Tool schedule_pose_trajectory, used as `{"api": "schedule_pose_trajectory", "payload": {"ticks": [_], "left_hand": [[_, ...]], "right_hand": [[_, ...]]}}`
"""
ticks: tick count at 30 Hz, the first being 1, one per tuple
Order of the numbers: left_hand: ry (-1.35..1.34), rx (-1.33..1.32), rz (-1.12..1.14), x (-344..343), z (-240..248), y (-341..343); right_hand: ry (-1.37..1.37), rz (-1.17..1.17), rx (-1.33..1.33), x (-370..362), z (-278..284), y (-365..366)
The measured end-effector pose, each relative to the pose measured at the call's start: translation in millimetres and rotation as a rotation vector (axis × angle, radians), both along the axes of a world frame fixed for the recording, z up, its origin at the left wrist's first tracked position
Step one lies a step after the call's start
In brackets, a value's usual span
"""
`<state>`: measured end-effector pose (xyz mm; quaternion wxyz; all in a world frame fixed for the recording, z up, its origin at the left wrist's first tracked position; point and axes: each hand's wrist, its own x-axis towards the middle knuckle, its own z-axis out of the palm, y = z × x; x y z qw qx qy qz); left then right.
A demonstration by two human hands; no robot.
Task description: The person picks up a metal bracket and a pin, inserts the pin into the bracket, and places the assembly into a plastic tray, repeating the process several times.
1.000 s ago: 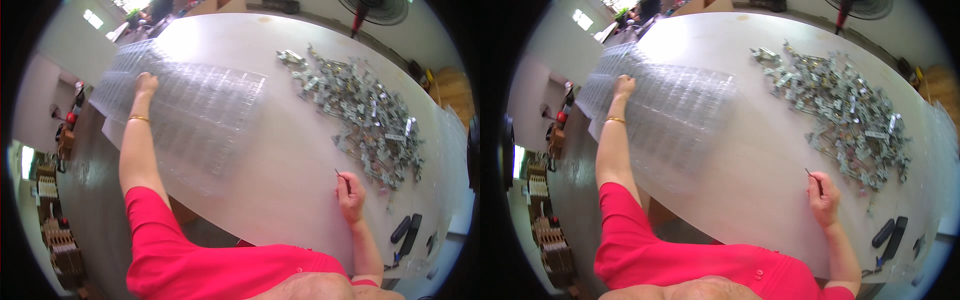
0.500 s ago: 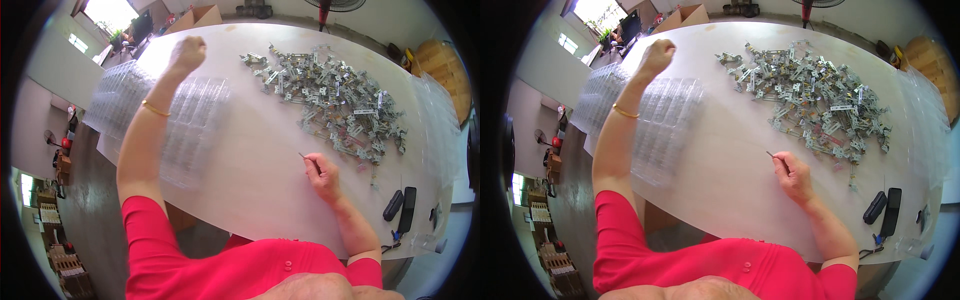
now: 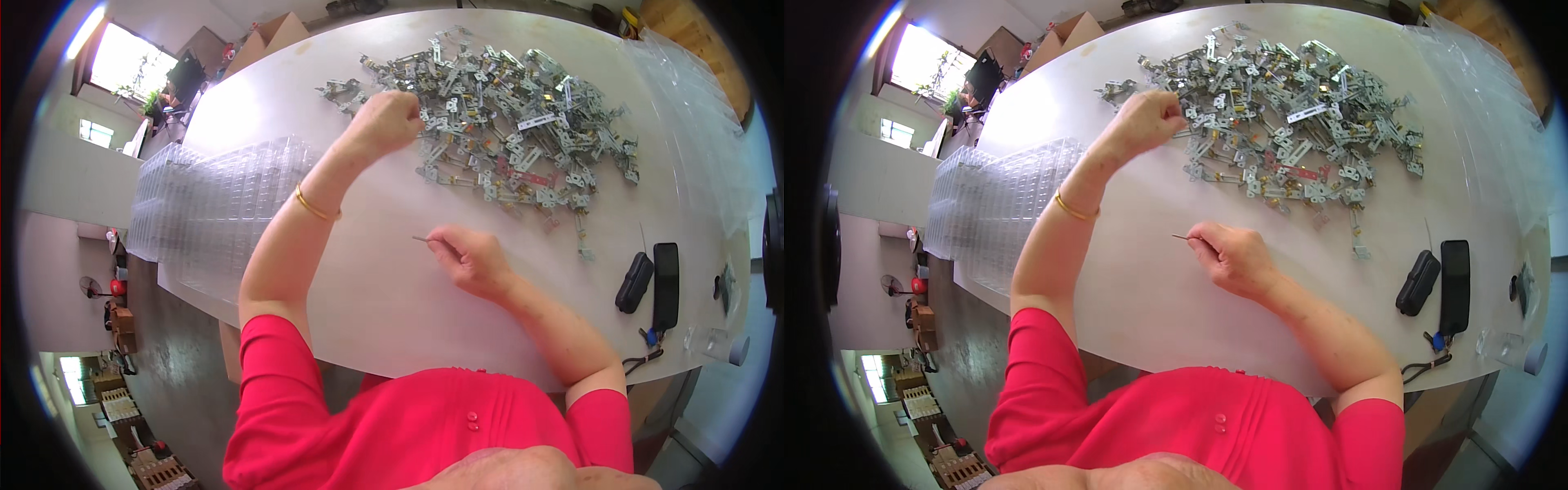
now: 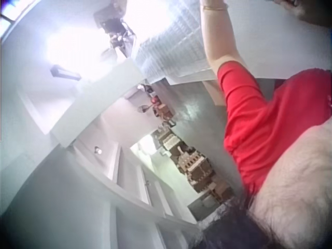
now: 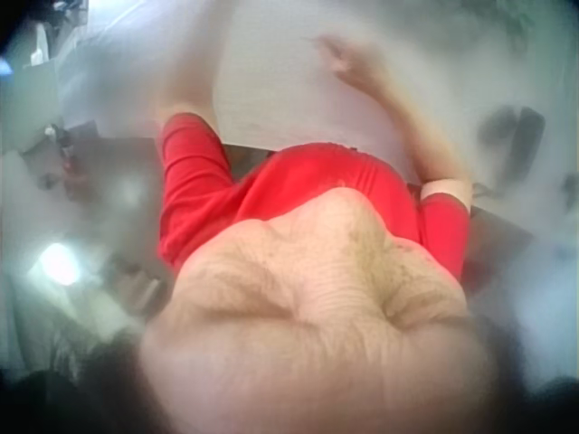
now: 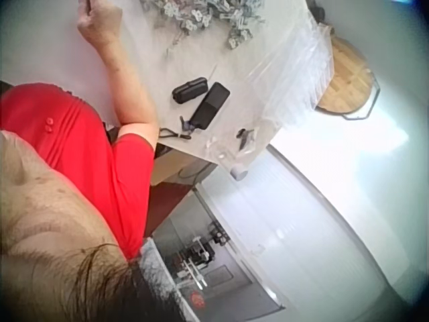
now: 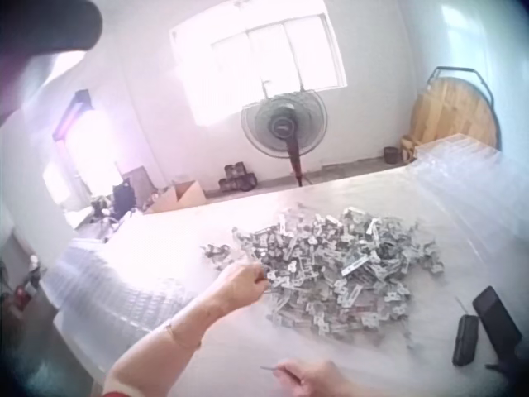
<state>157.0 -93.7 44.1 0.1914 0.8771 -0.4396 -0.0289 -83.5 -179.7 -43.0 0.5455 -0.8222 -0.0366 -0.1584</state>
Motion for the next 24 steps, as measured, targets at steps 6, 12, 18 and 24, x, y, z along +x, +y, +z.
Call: {"api": "schedule_pose_trajectory", "payload": {"ticks": [6, 12, 18, 24], "left_hand": [[-0.019, 0.023, -0.25, -62.3, -21.8, -1.5], [-0.203, 0.137, -0.255, -82.7, -46.2, -5.4], [-0.229, 0.217, -0.25, -91.1, -49.2, 12.2], [0.044, 0.127, 0.071, -112.8, -35.1, 46.6]], "right_hand": [[-0.121, 0.105, -0.074, -3.1, -5.6, 3.4], [-0.177, 0.194, -0.156, -8.4, -4.2, 2.5], [-0.295, 0.26, -0.084, -9.7, -7.8, 2.0], [-0.227, 0.178, 0.194, -13.9, -5.3, 3.4]]}}
